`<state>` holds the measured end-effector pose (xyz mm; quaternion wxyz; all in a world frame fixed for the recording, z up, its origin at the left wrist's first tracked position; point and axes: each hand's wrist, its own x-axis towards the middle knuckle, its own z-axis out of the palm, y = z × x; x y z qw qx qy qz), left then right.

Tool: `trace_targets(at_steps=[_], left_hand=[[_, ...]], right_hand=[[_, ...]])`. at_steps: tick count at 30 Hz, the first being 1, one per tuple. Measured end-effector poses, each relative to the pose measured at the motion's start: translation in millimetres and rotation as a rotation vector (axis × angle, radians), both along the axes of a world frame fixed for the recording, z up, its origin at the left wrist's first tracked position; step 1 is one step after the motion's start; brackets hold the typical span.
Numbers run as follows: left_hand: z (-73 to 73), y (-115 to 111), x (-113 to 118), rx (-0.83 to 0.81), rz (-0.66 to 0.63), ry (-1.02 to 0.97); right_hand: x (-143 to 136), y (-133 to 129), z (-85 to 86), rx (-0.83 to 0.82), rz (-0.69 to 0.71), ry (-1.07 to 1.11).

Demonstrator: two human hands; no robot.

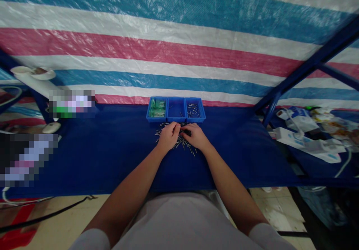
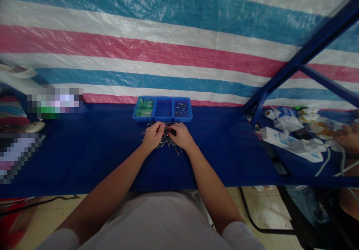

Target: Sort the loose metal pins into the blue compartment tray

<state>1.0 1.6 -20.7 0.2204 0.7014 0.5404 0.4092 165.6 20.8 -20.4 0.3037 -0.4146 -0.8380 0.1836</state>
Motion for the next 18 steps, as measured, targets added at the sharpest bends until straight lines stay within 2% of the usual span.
trace_targets(at_steps=[18], left_hand=[[-2.4, 0.8, 0.4, 0.000, 0.003, 0.018]], right_hand=[[-1.3, -2.3, 1.7, -0.055, -0.041, 0.025]])
